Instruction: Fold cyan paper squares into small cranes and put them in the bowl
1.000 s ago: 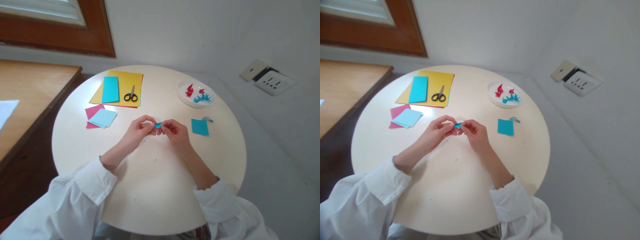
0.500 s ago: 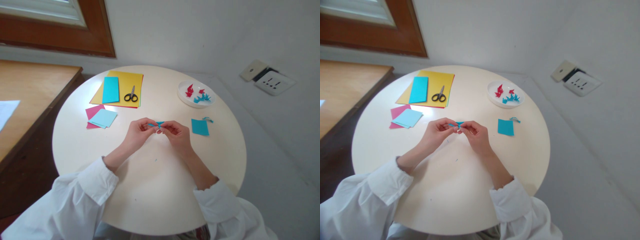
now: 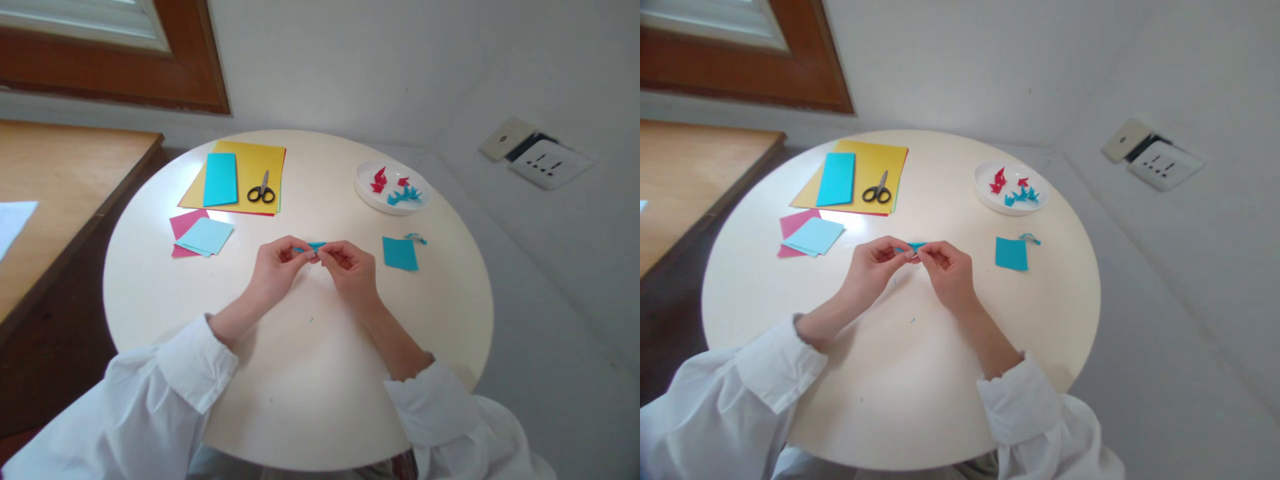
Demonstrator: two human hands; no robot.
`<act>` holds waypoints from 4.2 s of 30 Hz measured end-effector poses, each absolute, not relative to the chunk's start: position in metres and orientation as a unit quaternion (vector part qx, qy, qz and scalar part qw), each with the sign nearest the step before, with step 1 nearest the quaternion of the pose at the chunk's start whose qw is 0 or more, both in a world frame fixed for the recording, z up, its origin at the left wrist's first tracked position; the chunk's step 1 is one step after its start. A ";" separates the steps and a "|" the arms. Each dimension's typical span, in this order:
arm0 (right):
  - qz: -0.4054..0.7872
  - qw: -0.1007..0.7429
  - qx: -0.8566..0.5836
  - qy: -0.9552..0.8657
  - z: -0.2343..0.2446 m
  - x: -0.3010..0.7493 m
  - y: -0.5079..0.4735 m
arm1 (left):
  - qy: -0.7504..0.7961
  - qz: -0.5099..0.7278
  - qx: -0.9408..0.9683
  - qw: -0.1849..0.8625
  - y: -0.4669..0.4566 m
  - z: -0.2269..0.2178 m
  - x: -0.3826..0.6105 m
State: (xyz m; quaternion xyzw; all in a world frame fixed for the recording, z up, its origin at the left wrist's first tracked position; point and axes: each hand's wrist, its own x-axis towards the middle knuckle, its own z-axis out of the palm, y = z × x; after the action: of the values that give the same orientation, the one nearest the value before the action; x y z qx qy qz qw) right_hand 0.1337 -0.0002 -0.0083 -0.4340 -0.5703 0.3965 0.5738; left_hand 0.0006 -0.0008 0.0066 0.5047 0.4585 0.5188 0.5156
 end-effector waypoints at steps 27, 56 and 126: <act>0.399 0.563 -0.463 -0.556 -0.010 0.130 -0.002 | 0.512 0.512 0.511 0.464 -0.003 -0.004 0.009; 0.436 0.490 -0.455 -0.602 -0.016 0.138 0.001 | 0.515 0.363 0.681 0.372 0.001 0.000 0.002; 0.514 0.433 -0.441 -0.595 -0.008 0.139 0.007 | 0.352 0.315 0.655 0.590 0.002 0.003 -0.009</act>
State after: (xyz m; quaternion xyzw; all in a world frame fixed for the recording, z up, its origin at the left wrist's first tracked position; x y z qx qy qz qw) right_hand 0.1390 0.0072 -0.0082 -0.4405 -0.5948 0.5141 0.4334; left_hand -0.0086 0.0024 0.0031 0.6548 0.3520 0.3148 0.5902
